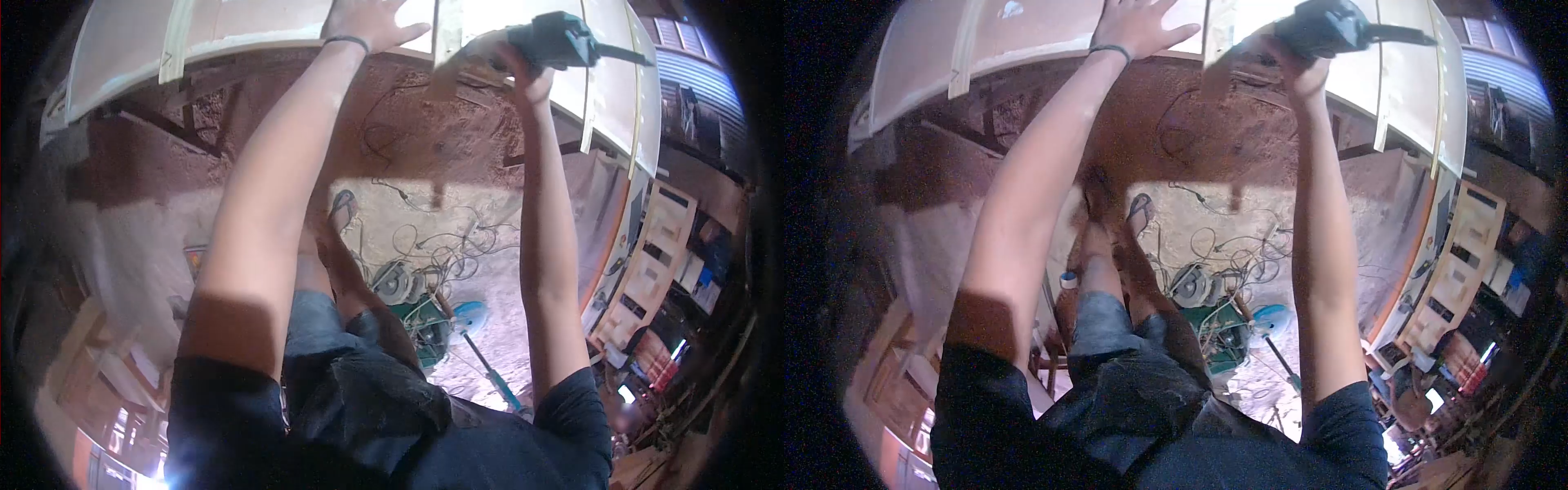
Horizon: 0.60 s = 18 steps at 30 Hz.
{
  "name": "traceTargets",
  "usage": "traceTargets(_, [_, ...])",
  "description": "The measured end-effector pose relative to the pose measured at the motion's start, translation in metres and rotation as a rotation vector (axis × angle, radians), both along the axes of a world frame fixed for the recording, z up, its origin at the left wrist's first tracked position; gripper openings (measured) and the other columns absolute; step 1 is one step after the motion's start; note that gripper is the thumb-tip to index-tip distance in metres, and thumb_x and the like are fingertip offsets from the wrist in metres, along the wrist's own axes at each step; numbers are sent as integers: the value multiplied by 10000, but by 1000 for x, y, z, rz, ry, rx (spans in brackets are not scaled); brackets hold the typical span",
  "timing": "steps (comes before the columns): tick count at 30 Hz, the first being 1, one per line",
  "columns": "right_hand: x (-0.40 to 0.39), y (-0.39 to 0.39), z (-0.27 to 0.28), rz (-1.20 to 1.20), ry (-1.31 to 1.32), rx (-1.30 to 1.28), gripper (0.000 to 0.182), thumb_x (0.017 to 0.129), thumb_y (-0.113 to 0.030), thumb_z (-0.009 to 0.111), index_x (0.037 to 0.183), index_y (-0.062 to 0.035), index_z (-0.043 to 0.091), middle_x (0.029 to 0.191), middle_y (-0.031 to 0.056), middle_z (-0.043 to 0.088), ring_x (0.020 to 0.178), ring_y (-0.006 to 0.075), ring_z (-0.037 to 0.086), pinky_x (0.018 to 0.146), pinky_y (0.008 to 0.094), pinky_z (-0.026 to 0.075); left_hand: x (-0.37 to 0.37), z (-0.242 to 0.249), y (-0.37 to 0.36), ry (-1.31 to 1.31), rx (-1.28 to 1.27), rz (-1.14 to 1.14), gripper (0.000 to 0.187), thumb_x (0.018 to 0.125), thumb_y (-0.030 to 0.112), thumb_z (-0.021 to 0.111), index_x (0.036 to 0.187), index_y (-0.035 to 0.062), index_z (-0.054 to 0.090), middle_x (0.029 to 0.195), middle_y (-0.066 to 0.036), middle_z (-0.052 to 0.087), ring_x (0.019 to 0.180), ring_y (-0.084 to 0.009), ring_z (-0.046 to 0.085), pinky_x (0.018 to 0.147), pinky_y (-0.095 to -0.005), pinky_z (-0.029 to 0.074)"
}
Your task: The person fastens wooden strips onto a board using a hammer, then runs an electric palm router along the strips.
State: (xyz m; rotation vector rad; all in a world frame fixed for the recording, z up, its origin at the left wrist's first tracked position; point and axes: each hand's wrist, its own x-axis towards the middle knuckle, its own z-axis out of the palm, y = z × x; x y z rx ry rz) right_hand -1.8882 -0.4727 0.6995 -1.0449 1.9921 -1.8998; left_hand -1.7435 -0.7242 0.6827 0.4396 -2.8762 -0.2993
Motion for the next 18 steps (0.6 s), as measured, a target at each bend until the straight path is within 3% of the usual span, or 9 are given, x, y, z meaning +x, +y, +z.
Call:
traceTargets(1, [-6,4,-2,-24,91,101,284,810,-7,811,1043,-38,652,995,36,661,912,182,630,824,350,539,1,-1,-1,7,1,0,852,884,716,491,1557,201,400,1644,-182,259,1536,-357,163,1228,-580,99])
traceTargets(4, [5,-3,3,-52,-9,0,326,799,-13,820,1071,-29,640,993,48,656,923,189,635,831,361,538,2,-3,-1,18,3,10,847,879,722,493,1555,220,404,1646,-163,265,1537,-345,164,1222,-583,108])
traceTargets(5, [6,-2,6,-87,101,124,337,793,-3,813,1076,-24,630,978,54,650,915,193,639,815,356,532,3,-1,-2,9,5,11,847,878,723,495,1556,224,403,1647,-158,266,1538,-342,163,1222,-581,110])
traceTargets(9, [13,-9,12,-57,-17,13,325,785,36,783,1062,-25,624,983,53,646,891,191,625,797,349,522,4,2,-2,16,16,19,843,872,715,515,1553,231,406,1638,-145,287,1533,-334,175,1220,-573,110])
traceTargets(18, [26,-17,8,-178,96,-46,349,812,3,778,1117,-40,612,1001,52,635,914,189,614,830,345,514,1,2,-3,41,28,5,832,879,696,522,1545,209,416,1627,-160,300,1525,-348,186,1221,-574,110])
